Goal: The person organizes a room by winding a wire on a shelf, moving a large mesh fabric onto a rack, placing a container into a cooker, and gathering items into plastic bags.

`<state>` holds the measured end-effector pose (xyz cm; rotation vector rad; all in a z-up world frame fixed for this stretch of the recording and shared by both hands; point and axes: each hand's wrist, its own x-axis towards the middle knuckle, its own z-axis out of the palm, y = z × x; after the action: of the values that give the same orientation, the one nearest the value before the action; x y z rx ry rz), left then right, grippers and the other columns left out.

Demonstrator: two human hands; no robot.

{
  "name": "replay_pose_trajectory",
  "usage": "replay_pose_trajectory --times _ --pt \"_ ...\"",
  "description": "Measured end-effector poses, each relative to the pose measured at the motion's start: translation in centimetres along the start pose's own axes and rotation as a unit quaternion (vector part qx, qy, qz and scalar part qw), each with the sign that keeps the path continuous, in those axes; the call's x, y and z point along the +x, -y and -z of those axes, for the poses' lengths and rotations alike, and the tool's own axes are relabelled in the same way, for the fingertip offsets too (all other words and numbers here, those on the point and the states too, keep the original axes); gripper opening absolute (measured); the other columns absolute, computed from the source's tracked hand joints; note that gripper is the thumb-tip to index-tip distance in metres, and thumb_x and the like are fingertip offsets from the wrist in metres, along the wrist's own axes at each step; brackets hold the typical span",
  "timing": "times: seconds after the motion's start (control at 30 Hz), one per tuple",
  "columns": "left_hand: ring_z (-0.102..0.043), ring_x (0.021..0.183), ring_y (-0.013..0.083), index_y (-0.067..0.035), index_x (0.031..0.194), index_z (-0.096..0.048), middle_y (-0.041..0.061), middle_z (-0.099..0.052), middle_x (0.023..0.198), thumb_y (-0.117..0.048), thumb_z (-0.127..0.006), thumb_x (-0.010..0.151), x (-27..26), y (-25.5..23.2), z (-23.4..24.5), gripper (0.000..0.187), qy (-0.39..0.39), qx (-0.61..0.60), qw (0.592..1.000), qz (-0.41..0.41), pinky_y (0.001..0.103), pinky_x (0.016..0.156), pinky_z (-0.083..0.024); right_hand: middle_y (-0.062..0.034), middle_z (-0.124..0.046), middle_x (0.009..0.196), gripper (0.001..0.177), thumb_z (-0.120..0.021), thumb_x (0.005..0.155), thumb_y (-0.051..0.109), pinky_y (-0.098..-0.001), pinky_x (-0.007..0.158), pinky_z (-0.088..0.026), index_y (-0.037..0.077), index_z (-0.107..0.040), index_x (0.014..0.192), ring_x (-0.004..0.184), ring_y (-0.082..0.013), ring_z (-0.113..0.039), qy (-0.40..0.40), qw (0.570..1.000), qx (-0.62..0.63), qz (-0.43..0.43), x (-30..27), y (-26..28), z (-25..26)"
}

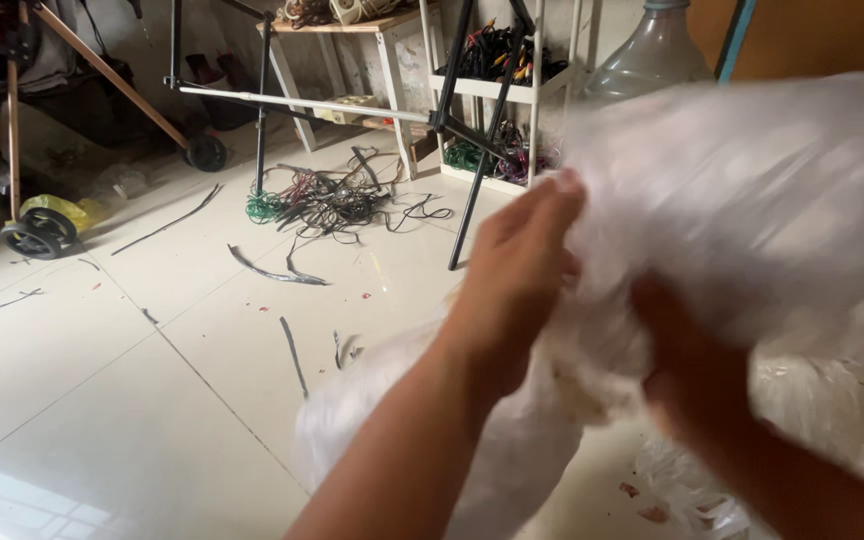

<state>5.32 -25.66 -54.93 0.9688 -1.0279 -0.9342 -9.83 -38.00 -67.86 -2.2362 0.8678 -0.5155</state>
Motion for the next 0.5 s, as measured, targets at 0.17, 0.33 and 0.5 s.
replay_pose_trajectory --times 0.17,0.33,0.5 --pt "-0.073 0.100 0.0293 0.000 0.120 -0.069 0.018 -0.075 0.103 -0.033 -0.063 0.090 -2.1 -1.6 -1.9 0.045 0.003 0.283 0.950 -0.129 0.038 0.090 -0.057 -0.0155 -0.066 0.126 0.032 -0.060 0.104 0.018 -0.0366 0.101 -0.051 -0.002 -0.061 0.128 0.118 -0.0262 -0.066 0.077 0.995 -0.042 -0.041 -0.4 -2.4 -4.1" --pt "-0.072 0.080 0.0331 -0.011 0.092 -0.075 0.014 -0.075 0.083 -0.029 -0.065 0.083 -4.3 -2.4 -3.1 0.022 0.056 0.390 0.896 -0.203 0.044 0.077 -0.057 -0.0157 -0.066 0.126 0.032 -0.059 0.104 0.018 -0.0360 0.101 -0.051 -0.002 -0.061 0.129 0.118 -0.0259 -0.066 0.091 0.994 -0.034 -0.054 1.3 -3.2 -7.0" --pt "-0.070 0.072 0.0316 -0.010 0.085 -0.073 0.013 -0.072 0.080 -0.022 -0.063 0.092 -5.0 -1.3 -4.7 0.017 0.084 0.348 0.891 -0.278 0.040 0.073 -0.058 -0.0158 -0.065 0.126 0.033 -0.059 0.105 0.019 -0.0353 0.101 -0.050 -0.002 -0.060 0.130 0.118 -0.0256 -0.065 0.103 0.992 -0.034 -0.071 2.5 -3.0 -7.8"
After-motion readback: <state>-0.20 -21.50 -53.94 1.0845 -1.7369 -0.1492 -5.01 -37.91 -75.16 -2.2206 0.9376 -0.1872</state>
